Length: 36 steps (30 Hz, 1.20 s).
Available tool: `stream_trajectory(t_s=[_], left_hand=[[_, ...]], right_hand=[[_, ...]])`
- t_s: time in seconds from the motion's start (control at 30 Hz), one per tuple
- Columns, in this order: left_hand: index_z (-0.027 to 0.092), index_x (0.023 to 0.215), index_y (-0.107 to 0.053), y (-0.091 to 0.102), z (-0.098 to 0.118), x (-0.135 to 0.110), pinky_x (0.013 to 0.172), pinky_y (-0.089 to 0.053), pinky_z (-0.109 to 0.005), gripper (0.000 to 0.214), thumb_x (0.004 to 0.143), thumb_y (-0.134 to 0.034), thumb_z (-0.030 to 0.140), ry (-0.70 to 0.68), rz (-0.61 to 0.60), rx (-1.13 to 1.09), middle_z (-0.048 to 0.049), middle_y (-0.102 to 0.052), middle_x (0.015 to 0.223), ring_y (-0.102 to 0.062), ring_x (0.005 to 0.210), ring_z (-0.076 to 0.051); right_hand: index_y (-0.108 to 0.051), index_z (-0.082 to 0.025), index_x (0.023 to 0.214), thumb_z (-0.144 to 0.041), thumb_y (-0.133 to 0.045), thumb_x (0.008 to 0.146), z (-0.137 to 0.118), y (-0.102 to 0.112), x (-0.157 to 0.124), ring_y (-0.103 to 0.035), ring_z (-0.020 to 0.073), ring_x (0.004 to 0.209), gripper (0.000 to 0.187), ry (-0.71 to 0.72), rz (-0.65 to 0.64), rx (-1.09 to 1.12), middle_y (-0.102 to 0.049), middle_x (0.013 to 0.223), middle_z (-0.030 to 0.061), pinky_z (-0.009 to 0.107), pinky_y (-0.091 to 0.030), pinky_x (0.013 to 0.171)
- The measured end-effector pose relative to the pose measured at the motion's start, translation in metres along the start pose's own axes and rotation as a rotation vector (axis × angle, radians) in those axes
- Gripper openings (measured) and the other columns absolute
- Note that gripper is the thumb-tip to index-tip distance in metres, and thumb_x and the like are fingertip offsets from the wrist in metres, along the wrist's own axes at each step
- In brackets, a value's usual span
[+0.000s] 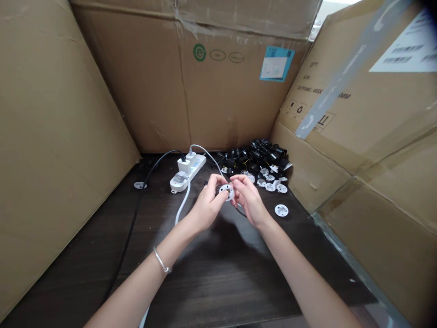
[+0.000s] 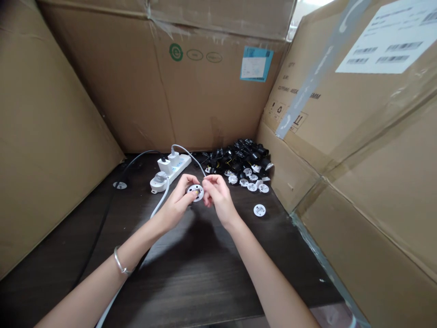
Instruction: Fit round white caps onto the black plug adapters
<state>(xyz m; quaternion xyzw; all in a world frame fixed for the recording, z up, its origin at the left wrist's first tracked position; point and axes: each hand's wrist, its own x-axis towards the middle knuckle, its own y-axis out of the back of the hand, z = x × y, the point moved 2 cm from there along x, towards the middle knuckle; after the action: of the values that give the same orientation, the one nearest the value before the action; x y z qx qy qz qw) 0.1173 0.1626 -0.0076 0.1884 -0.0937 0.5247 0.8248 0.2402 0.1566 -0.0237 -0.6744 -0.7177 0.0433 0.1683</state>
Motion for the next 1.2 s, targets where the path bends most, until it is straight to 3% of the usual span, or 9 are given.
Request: stream_trajectory(t_s=[0.1, 0.2, 0.37, 0.73, 0.9, 1.2], left_hand=[[0.018, 0.093, -0.036, 0.001, -0.003, 0.0, 0.065, -0.041, -0.026, 0.01, 0.084, -0.037, 0.021, 0.024, 0.03, -0.085, 0.0022, -0.05, 0.072, -0.052, 0.062, -0.011], [0.018, 0.101, -0.039, 0.004, -0.005, 0.001, 0.067, -0.041, -0.025, 0.018, 0.084, -0.039, 0.022, 0.03, 0.106, -0.029, -0.0006, -0.051, 0.084, -0.051, 0.068, -0.011], [0.017, 0.117, -0.035, 0.003, -0.008, 0.004, 0.082, -0.039, -0.026, 0.035, 0.084, -0.042, 0.027, 0.005, 0.183, -0.107, -0.005, -0.048, 0.098, -0.049, 0.09, -0.013], [0.018, 0.118, -0.046, 0.0, -0.002, 0.002, 0.085, -0.041, -0.027, 0.037, 0.084, -0.045, 0.032, 0.073, -0.03, -0.396, -0.0079, -0.048, 0.123, -0.047, 0.11, -0.02], [0.014, 0.106, -0.054, -0.003, -0.005, 0.005, 0.092, -0.038, -0.031, 0.041, 0.089, -0.03, 0.043, 0.076, 0.032, -0.392, -0.0103, -0.055, 0.115, -0.05, 0.108, -0.02], [0.015, 0.113, -0.04, -0.001, -0.008, 0.002, 0.077, -0.042, -0.026, 0.031, 0.089, -0.036, 0.035, 0.015, 0.212, -0.087, -0.0056, -0.057, 0.092, -0.055, 0.081, -0.013]], right_hand=[[-0.048, -0.019, 0.097, -0.035, -0.062, 0.073, -0.002, -0.003, -0.002, -0.05, 0.0068, 0.055, 0.033, -0.058, -0.112, -0.03, -0.051, 0.087, 0.0013, 0.02, -0.038, 0.046], [-0.048, -0.021, 0.103, -0.032, -0.064, 0.071, -0.002, -0.005, -0.003, -0.054, 0.0084, 0.062, 0.038, -0.073, -0.17, -0.032, -0.049, 0.1, 0.0033, 0.021, -0.043, 0.05], [-0.047, -0.02, 0.101, -0.034, -0.069, 0.068, 0.001, -0.005, -0.002, -0.058, 0.0097, 0.066, 0.043, -0.089, -0.067, -0.011, -0.047, 0.104, 0.0043, 0.024, -0.05, 0.057], [-0.042, -0.021, 0.106, -0.024, -0.069, 0.069, -0.012, -0.008, -0.008, -0.063, 0.015, 0.076, 0.047, -0.232, -0.188, 0.241, -0.06, 0.087, 0.0015, 0.029, -0.051, 0.071], [-0.045, -0.018, 0.106, -0.021, -0.069, 0.068, -0.013, -0.008, -0.008, -0.064, 0.0151, 0.073, 0.045, -0.296, -0.203, 0.275, -0.063, 0.088, 0.0042, 0.026, -0.049, 0.071], [-0.052, -0.015, 0.093, -0.026, -0.061, 0.074, -0.009, -0.012, -0.009, -0.061, 0.0128, 0.071, 0.024, -0.381, -0.218, 0.446, -0.061, 0.085, 0.0031, 0.027, -0.049, 0.071]])
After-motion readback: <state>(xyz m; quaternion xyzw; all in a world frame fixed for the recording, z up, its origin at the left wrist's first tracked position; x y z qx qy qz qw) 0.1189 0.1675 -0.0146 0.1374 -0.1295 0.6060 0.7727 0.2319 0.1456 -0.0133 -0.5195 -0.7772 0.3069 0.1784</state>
